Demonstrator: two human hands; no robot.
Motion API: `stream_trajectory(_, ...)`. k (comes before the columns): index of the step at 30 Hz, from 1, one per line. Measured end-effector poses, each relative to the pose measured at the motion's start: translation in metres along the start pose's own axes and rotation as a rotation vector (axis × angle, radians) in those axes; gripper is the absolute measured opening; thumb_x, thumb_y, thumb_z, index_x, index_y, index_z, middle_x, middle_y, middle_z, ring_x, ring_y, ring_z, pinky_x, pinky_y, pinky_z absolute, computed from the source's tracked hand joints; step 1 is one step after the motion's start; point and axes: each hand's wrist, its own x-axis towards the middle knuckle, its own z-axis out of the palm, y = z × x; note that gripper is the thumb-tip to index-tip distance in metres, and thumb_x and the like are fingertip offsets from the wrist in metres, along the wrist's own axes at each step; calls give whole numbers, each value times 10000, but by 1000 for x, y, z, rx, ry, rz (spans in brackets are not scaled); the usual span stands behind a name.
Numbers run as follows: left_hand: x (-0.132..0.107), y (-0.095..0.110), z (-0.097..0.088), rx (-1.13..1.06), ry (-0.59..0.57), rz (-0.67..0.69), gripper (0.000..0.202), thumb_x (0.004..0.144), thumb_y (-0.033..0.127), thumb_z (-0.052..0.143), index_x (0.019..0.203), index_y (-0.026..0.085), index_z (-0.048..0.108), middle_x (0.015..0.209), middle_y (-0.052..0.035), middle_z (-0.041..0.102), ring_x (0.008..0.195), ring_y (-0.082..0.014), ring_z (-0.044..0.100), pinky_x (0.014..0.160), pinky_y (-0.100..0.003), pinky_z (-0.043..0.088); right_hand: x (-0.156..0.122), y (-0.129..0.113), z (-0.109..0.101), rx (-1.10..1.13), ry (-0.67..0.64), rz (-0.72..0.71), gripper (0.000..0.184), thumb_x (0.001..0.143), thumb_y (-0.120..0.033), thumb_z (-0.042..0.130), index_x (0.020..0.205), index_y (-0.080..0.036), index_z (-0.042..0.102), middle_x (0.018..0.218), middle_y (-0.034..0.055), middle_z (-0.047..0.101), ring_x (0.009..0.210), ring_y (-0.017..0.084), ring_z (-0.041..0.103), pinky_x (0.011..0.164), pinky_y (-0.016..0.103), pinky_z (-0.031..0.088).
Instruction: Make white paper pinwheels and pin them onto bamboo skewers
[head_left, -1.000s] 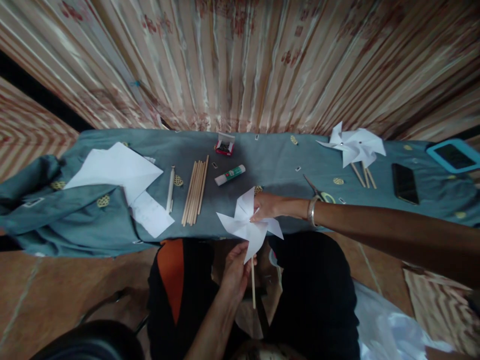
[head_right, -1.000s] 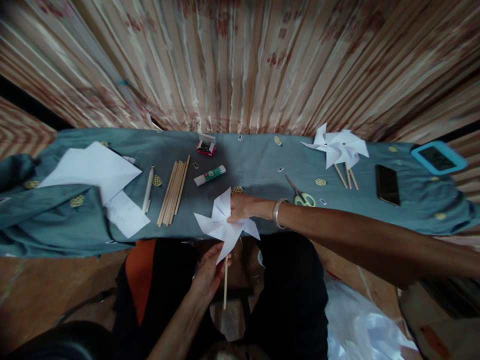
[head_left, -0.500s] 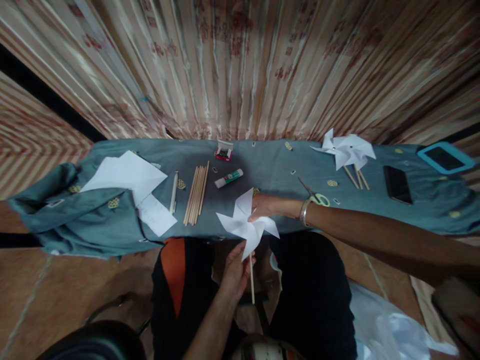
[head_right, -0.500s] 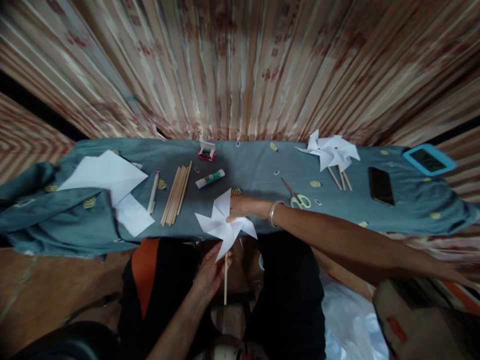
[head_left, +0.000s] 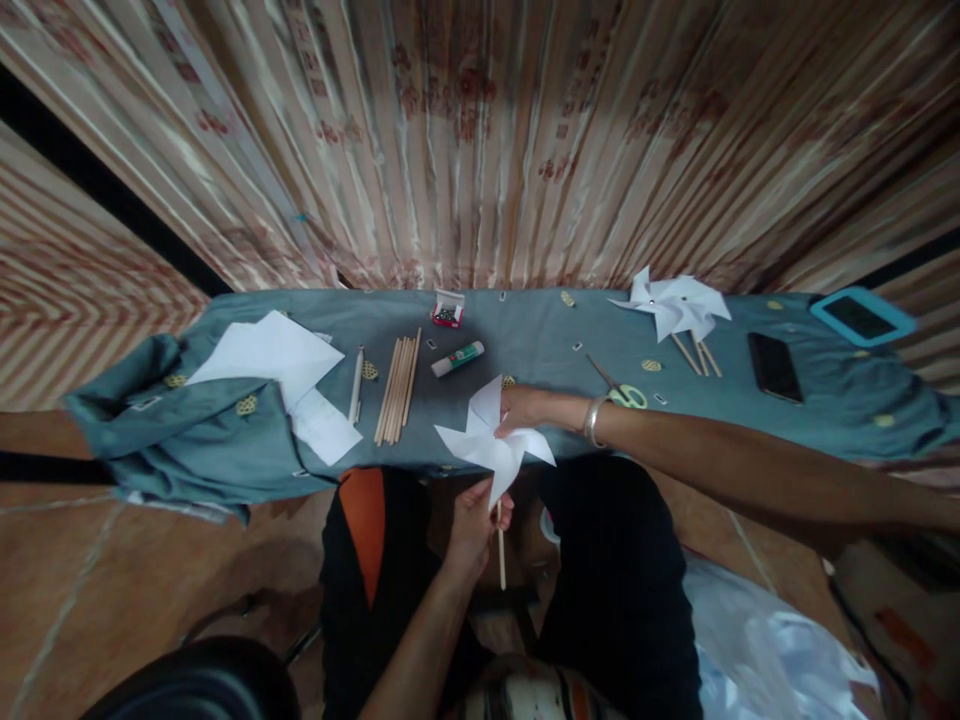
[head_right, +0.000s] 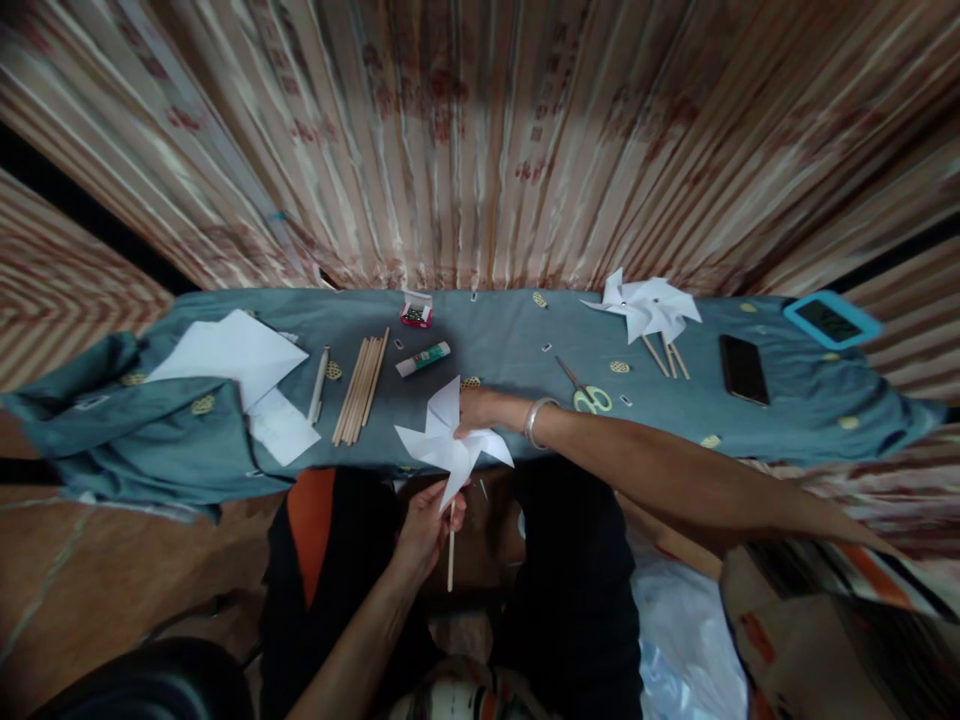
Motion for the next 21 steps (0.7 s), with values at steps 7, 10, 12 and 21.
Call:
stream_trajectory(7,-4,-4,1,81,26,37,461,581,570,768,559,128,640,465,16,527,374,-43,362,413,-213,238,-9,-4,-7,-83,-55,-29,162,696,-135,728,855,-147,757,849,49,738,774,179,629,623,225,429)
stream_trajectory(10,-4,-8,-1,103,36,12,479,567,591,767,543,135,625,465,17,517,384,-50,382,417,-208,251,-14,-3,-8,-86,-89,-52,179,718,-128,711,891,-128,755,876,48,742,758,156,617,611,205,421)
stream_trajectory(12,-4,-11,-2,116,29,-1,488,565,601,764,524,142,604,446,22,499,375,-50,375,414,-207,243,-15,-2,-8,-87,-105,-64,181,728,-136,707,902,-122,755,884,49,744,740,145,605,604,198,416)
stream_trajectory(21,-3,-13,-2,175,17,12,518,623,622,716,474,157,545,390,28,453,369,-50,344,418,-213,224,-9,4,-8,-96,-146,-106,207,723,-161,714,909,-81,756,854,63,744,733,151,601,608,201,408)
